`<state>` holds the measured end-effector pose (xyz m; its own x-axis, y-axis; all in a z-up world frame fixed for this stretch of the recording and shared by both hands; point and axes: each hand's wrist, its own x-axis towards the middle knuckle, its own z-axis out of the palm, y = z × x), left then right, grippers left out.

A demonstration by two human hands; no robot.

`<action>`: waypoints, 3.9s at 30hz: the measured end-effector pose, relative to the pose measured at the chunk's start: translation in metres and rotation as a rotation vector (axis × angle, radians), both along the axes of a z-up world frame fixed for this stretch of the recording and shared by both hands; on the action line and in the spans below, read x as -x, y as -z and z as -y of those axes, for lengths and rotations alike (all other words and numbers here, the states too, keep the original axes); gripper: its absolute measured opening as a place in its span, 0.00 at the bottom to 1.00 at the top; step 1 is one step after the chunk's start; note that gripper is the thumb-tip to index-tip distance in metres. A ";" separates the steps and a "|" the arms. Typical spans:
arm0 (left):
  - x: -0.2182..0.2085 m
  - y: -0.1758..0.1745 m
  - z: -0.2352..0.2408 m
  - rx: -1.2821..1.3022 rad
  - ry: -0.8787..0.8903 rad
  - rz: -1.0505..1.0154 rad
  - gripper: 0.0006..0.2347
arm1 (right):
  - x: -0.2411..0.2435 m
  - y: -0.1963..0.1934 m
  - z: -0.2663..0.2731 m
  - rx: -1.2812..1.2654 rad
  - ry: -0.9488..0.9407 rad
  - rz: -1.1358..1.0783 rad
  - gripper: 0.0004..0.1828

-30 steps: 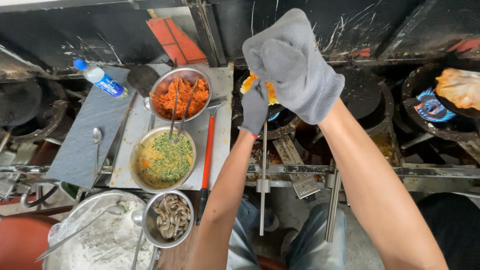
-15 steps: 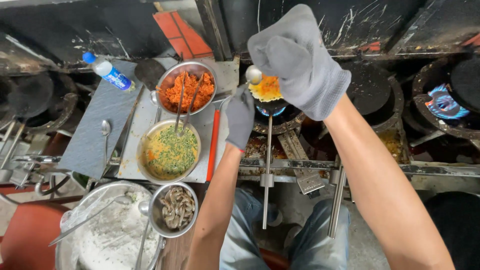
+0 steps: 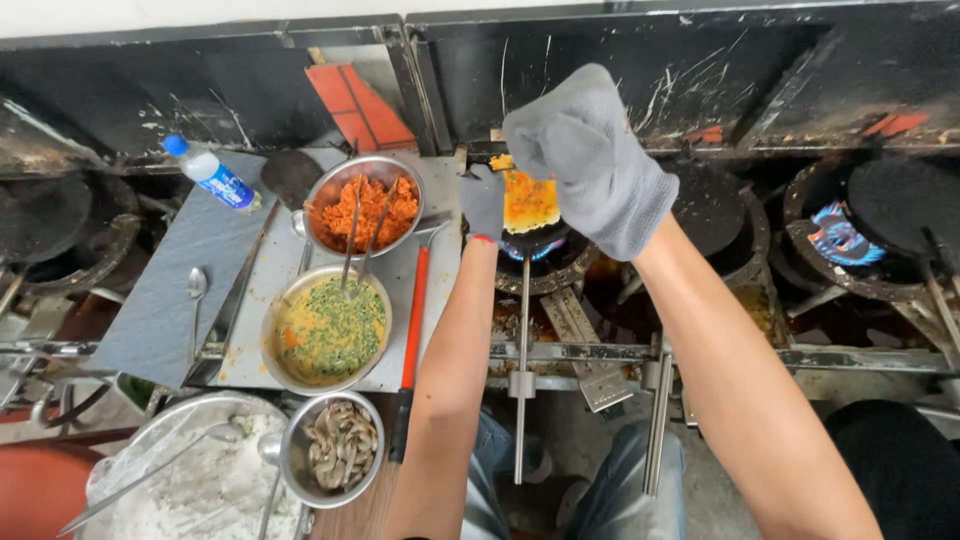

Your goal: The person cooks pancakes by scooping batter onto griddles, adding toppings from bowls, and flipping them with a spatula. They transfer the cooked pancakes to plates and repeat the process with fresh ingredients.

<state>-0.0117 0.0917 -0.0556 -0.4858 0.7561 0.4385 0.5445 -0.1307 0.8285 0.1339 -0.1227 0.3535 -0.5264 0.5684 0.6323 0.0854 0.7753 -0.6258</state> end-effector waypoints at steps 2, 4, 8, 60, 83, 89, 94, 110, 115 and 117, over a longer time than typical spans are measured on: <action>0.010 -0.022 0.025 0.031 0.046 0.211 0.16 | -0.002 0.001 -0.002 -0.011 -0.007 -0.003 0.42; 0.019 -0.052 0.078 -0.039 0.146 0.239 0.13 | -0.002 0.002 -0.002 -0.008 -0.016 -0.007 0.44; 0.028 -0.105 0.172 -0.021 0.267 -0.088 0.11 | -0.002 0.011 -0.001 -0.085 -0.083 -0.035 0.45; 0.149 -0.143 0.468 0.016 -0.243 0.312 0.17 | 0.008 0.224 0.160 -0.380 -0.171 0.302 0.15; -0.021 -0.062 0.568 0.550 0.226 0.129 0.13 | 0.006 0.335 0.232 -0.189 0.059 0.723 0.15; -0.012 -0.057 0.553 0.362 0.388 0.020 0.13 | 0.013 0.350 0.250 0.019 0.518 0.319 0.22; -0.011 -0.066 0.557 0.492 0.393 0.106 0.15 | 0.012 0.394 0.263 0.711 0.609 -0.020 0.29; -0.010 -0.086 0.556 0.448 0.392 0.141 0.16 | 0.015 0.396 0.275 1.268 0.359 -0.069 0.05; -0.011 -0.081 0.557 0.436 0.371 0.149 0.15 | 0.017 0.420 0.276 1.274 0.288 -0.236 0.05; -0.011 -0.081 0.557 0.433 0.375 0.156 0.15 | 0.017 0.432 0.276 1.221 0.288 -0.242 0.06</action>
